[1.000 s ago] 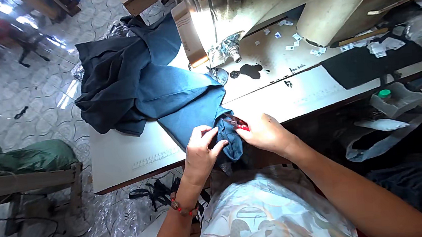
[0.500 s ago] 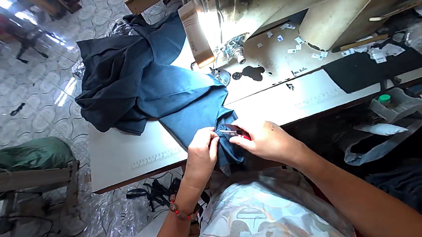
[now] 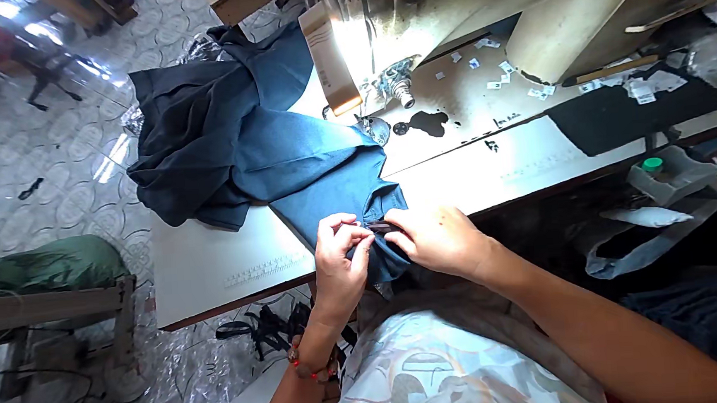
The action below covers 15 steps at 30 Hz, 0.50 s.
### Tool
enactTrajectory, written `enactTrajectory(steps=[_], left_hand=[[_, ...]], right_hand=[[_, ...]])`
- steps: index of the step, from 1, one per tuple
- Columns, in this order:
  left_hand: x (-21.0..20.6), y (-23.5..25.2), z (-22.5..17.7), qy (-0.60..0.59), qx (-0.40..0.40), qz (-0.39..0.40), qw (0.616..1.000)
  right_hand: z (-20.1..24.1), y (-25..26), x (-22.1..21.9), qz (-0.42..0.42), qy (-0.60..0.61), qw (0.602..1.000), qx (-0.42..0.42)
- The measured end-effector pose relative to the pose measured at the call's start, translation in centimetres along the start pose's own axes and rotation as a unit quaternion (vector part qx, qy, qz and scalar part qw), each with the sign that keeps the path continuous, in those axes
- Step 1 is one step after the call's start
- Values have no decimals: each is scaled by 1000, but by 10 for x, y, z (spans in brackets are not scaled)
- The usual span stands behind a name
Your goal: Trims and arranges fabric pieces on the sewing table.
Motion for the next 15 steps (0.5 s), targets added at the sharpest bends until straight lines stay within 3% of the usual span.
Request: enactTrajectory(steps=[3,5,8,10,13,15], left_hand=[[27,2,-15,-268,91,-8,959],[56,2,-21,-312,56,44,947],[80,-1,-14,-90,-54,93,990],[71,-2,-13,73,-89,106,988],[48,-3,-7,245,-111,144,952],[42,-5,3,308,-78,190,929]], right_hand=[[-28,-1,18,-14,122,992,7],[-59,-3,37,-55,168,984,-18],[-105,0,59,-165,83,976,-116],[-134,7,63,-210,10,962,-173],[-163,18,61,-244,-51,960,-128],[-150,19,55,-265,-45,961,-65]])
Point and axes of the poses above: each hand's wrist, its own y-axis towards the middle knuckle, its own x-axis out of the back of the hand, z = x × y, the point moved 1 cm from there along y, towards the middle knuckle, and after that the axes turned 6 degrees about -x, right-handed, at the moved point
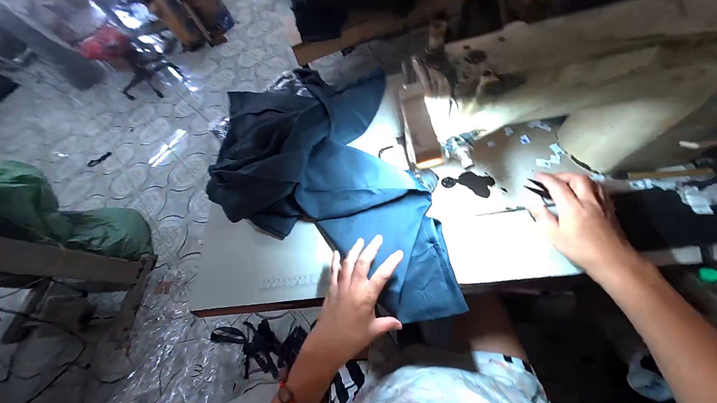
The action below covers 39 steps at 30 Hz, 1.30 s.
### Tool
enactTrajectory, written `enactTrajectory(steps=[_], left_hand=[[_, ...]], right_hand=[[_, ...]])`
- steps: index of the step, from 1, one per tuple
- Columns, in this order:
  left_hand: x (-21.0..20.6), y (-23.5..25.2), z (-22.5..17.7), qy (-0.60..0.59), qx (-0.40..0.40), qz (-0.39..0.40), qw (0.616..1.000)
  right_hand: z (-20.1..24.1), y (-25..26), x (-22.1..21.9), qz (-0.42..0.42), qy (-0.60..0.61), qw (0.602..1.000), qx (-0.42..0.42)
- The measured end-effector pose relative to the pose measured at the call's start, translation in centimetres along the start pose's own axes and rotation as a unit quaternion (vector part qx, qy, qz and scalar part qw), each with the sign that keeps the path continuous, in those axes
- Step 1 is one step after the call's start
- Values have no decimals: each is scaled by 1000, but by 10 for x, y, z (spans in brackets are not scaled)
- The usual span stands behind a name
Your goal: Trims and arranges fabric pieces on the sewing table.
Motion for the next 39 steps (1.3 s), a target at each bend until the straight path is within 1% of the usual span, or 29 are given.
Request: enactTrajectory(steps=[2,3,4,5,6,7,9,10,11,12,13,14,15,16,17,18,20,22,24,25,26,27,28,30,31,32,36,38,39], left_hand=[[-5,-1,7,-18,50,62,997],[-4,-2,10,-33,52,56,997],[1,-4,11,-55,37,37,997],[11,-7,9,-96,8,42,994],[27,-10,5,-168,-30,92,981],[41,-14,0,-259,-85,151,950],[68,-17,-1,-406,-158,269,859],[81,-16,4,-423,-156,271,850],[94,-13,12,-385,-130,219,887],[103,-4,23,-309,-84,133,938],[105,9,36,-206,-21,48,977],[99,24,52,-86,43,-8,995],[89,37,70,13,90,-37,995],[79,43,87,71,138,-21,988],[70,43,97,91,191,32,977],[63,38,98,94,239,97,962],[57,19,72,78,285,167,941],[60,-3,31,59,282,221,932],[72,-19,8,26,236,241,941],[77,-27,11,9,209,200,957],[80,-36,23,13,182,116,976],[79,-45,42,48,168,32,984],[77,-57,65,76,183,-31,980],[61,-91,102,89,276,-108,951],[50,-108,109,74,324,-135,933],[40,-121,108,63,353,-165,919],[8,-144,77,10,379,-287,880],[-7,-148,67,-101,436,-314,837],[-14,-150,64,-172,469,-297,814]], right_hand=[[33,-16,-11,15,63,995,71],[51,-28,-22,25,86,987,130],[70,-38,-35,32,117,975,187],[90,-45,-46,56,151,960,231],[109,-52,-57,95,176,944,261],[126,-61,-68,125,203,930,280],[158,-84,-86,134,260,907,305],[174,-95,-89,141,290,891,320],[189,-106,-88,187,320,867,333],[202,-115,-84,271,346,831,340],[211,-120,-80,381,346,788,336],[218,-124,-79,476,325,749,326],[221,-126,-79,542,292,721,319],[221,-124,-77,580,259,707,313],[217,-119,-72,591,231,709,307],[209,-112,-64,566,220,736,300],[187,-93,-45,446,241,816,277],[173,-72,-30,310,245,887,240],[164,-53,-40,218,208,928,220],[162,-47,-53,192,190,937,223],[161,-44,-67,174,166,943,228],[162,-44,-81,167,142,948,229],[164,-46,-91,169,121,952,224],[171,-47,-97,160,112,958,212],[173,-47,-96,153,110,959,211],[173,-45,-95,149,110,959,213],[170,-43,-95,138,123,959,215],[171,-42,-96,120,124,961,215],[173,-41,-96,118,124,962,214]])
Point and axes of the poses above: each hand's wrist, its own y-axis towards the middle knuckle, its own x-axis out of the back of the hand, z = x × y, the point moved 1 cm from there along y, towards the middle knuckle, and after that the axes turned 6 degrees about -x, right-handed, at the moved point
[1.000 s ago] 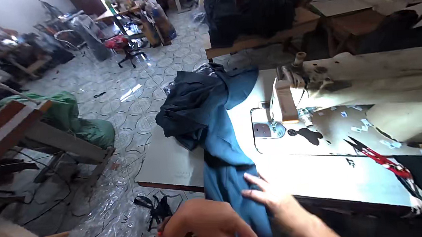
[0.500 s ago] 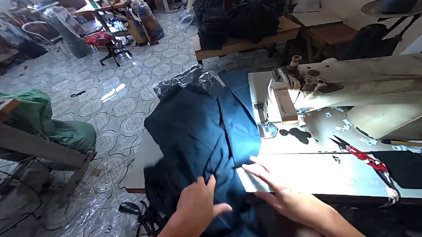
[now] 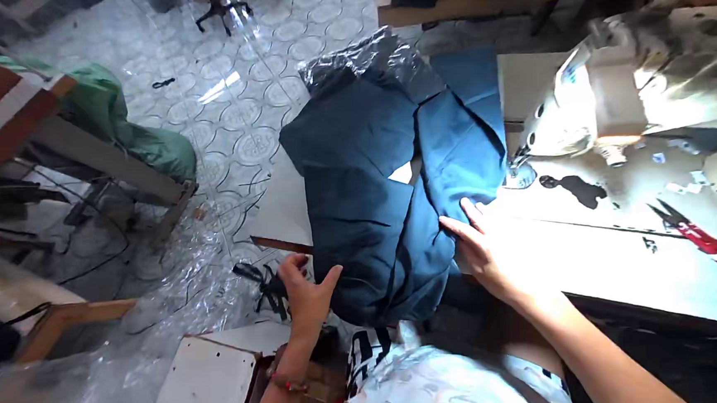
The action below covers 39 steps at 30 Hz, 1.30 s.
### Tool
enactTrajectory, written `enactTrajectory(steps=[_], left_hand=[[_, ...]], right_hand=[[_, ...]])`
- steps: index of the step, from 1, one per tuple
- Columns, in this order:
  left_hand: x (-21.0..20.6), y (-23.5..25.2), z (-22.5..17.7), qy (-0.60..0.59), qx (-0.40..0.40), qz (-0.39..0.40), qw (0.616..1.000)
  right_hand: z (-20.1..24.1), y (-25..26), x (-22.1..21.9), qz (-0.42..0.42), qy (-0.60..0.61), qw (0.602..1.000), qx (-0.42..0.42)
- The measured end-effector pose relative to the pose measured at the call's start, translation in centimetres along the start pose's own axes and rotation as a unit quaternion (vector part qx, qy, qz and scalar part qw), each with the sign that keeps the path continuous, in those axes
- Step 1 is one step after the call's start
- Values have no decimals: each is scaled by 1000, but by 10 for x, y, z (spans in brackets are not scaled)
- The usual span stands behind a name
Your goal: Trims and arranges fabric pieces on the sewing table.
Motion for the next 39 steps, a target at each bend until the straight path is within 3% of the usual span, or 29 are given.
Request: enactTrajectory(steps=[2,4,7,9,12,14,16,18,21,22,24,25,28,30,32,35,39], left_hand=[[2,-7,4,-61,91,148,983],[19,-12,-6,-105,69,262,957],[73,-17,-60,-267,-124,235,927],[103,-12,-100,-284,-264,223,894],[116,-4,-138,-283,-379,233,850],[107,-4,-157,-250,-433,278,820],[80,-12,-183,-152,-480,314,805],[37,-25,-202,-22,-520,340,783],[-41,-32,-192,13,-521,390,759],[-56,-31,-186,23,-523,405,750],[-58,-30,-184,75,-512,468,716],[-46,-31,-185,91,-502,473,718],[-1,-23,-157,81,-489,322,807],[21,-15,-123,83,-439,234,864],[30,-22,-89,85,-390,198,895],[19,-57,-59,69,-342,252,903],[-23,-86,-57,102,-408,285,861]], right_hand=[[1,2,1,-8,-3,1000,1],[-1,2,0,-24,5,1000,3],[0,3,-2,-44,34,998,4],[24,-4,-3,-12,95,995,7],[81,-24,14,182,223,956,57],[100,-26,35,239,348,905,57],[95,-19,68,170,440,882,-15],[85,-8,97,111,410,905,-33],[76,-5,99,70,208,976,-1],[67,-4,89,63,174,983,-8],[40,-3,73,83,182,975,-97],[24,-4,67,77,184,970,-136],[2,-6,67,5,183,962,-200],[1,1,68,-22,168,966,-197],[-1,8,66,-33,149,973,-171],[-8,16,66,-38,138,979,-147],[-12,14,69,-19,125,981,-149]])
Point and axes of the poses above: each hand's wrist, its own y-axis towards the middle knuckle, its own x-axis out of the back of the hand, z = x × y, the point moved 1 cm from there along y, towards the middle knuckle, and after that the axes turned 6 degrees about -x, right-handed, at the moved point
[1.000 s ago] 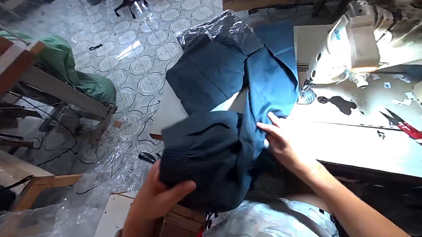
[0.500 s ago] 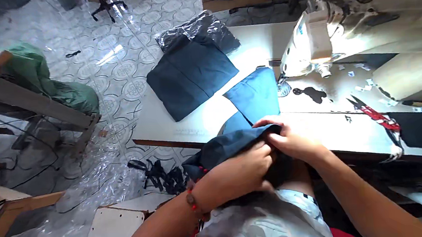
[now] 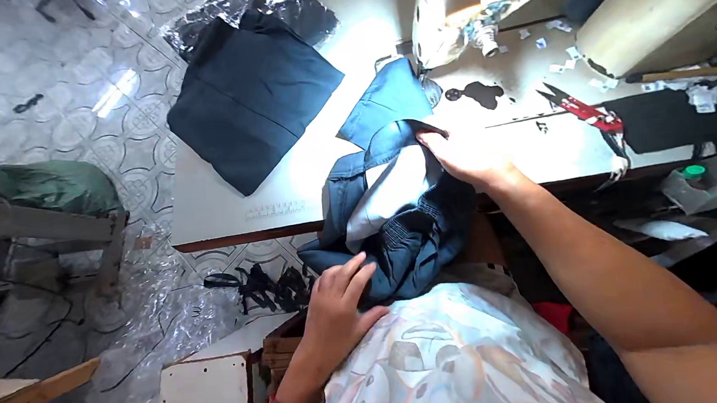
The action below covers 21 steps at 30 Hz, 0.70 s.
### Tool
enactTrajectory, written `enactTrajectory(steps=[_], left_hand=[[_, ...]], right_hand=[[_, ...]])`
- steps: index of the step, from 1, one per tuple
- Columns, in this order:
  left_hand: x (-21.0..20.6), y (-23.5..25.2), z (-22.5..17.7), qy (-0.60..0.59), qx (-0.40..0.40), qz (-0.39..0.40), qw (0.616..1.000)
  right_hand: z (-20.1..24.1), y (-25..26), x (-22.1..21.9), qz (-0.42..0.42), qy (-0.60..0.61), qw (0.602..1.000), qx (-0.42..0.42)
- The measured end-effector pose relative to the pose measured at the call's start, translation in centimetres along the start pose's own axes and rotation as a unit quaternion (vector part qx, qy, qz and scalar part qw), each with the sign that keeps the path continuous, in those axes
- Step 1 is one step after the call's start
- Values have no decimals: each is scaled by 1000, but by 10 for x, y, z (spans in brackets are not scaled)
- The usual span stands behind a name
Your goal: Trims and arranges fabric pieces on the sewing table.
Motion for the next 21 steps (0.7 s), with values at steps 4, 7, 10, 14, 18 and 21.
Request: enactTrajectory(steps=[4,7,10,14,18,21], left_hand=[[-14,40,2,-7,78,80,994],[-17,69,12,-102,199,249,942],[-44,79,21,-192,196,285,918],[-58,79,16,-247,166,311,903],[44,57,3,-180,64,147,970],[156,40,-11,-21,-3,-41,999]], right_hand=[[8,-8,19,-1,0,999,35],[10,-14,29,7,9,999,34],[3,-22,24,27,38,999,8],[-1,-28,19,82,67,994,-37],[2,-42,33,42,91,995,18],[16,-64,39,-20,61,995,78]])
Point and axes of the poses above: each hand's wrist, its own y-axis towards the middle knuckle, its own x-axis out of the back of the hand, z = x × y, the point moved 1 cm from there along y, towards the middle knuckle, and after that the axes turned 6 degrees about -x, right-handed, at the moved point
